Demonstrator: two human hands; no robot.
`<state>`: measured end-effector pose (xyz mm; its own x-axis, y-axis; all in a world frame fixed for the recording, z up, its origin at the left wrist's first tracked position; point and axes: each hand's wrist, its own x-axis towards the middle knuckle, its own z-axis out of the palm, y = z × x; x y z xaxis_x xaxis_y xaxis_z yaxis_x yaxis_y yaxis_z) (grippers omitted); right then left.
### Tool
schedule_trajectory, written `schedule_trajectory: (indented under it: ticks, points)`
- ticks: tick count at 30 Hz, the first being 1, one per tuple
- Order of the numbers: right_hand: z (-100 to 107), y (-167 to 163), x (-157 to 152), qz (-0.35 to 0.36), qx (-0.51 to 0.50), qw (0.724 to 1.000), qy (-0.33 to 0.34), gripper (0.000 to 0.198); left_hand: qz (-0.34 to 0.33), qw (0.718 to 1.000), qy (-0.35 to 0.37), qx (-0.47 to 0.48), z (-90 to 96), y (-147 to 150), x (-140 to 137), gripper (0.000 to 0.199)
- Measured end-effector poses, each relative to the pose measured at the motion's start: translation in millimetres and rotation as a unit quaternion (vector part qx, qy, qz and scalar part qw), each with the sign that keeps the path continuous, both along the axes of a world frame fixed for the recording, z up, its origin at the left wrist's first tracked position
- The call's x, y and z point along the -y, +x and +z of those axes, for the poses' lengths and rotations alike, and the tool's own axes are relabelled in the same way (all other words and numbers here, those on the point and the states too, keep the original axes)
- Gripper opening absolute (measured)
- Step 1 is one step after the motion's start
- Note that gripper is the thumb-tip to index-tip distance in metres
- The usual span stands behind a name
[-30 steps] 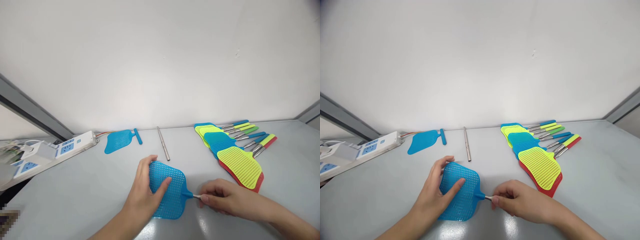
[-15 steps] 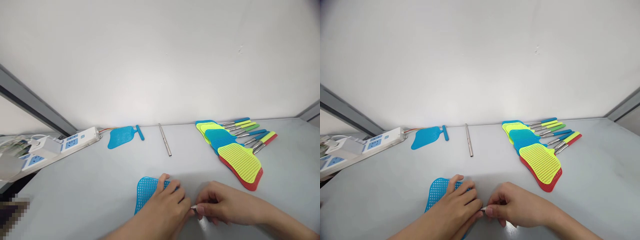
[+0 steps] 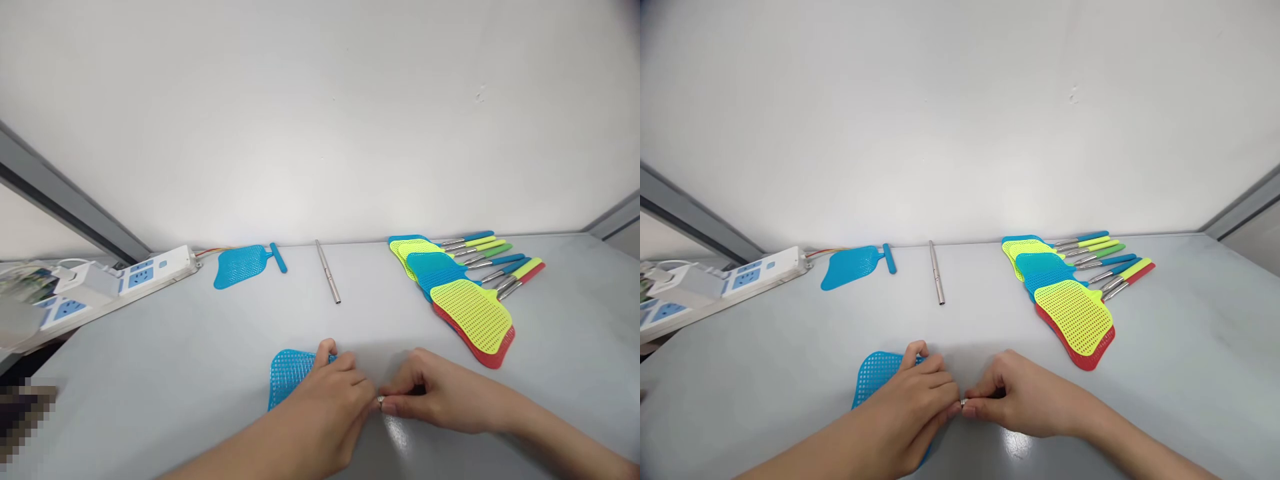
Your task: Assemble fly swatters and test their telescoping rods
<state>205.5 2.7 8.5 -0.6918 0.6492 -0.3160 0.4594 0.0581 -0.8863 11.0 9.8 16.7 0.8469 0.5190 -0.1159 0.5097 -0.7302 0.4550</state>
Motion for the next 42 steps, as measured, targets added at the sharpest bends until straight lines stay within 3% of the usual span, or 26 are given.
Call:
schedule_trajectory:
  ticks: [9, 20, 27, 36, 42]
  points:
    - [-2.2, -2.3, 2.3, 0.001, 0.023, 0.999, 0.04, 0.042, 0.03, 0.998, -0.035, 0.038, 2.1, -2.2, 1.1, 0.025]
    - [0.2, 5.7, -2.2, 0.007, 0.034, 0.999, 0.009, 0.041, 0.023, 0.996, -0.061, 0.056, 1.5, -7.3, -5.3, 0.027]
    - [1.6, 7.4, -3.4, 0.014, 0.037, 0.999, -0.029, 0.039, 0.025, 0.998, -0.023, 0.046, 1.1, -5.3, -2.8, 0.023]
    - [4.8, 8.9, -1.6, -0.004, 0.049, 0.997, -0.055, 0.033, -0.021, 0.999, 0.024, 0.007, 22.3, -14.4, -13.9, 0.023]
    - [6.0, 9.8, -1.9, 0.006, 0.032, 0.999, -0.038, 0.031, -0.02, 0.997, 0.066, -0.022, 17.7, -9.4, -7.7, 0.02]
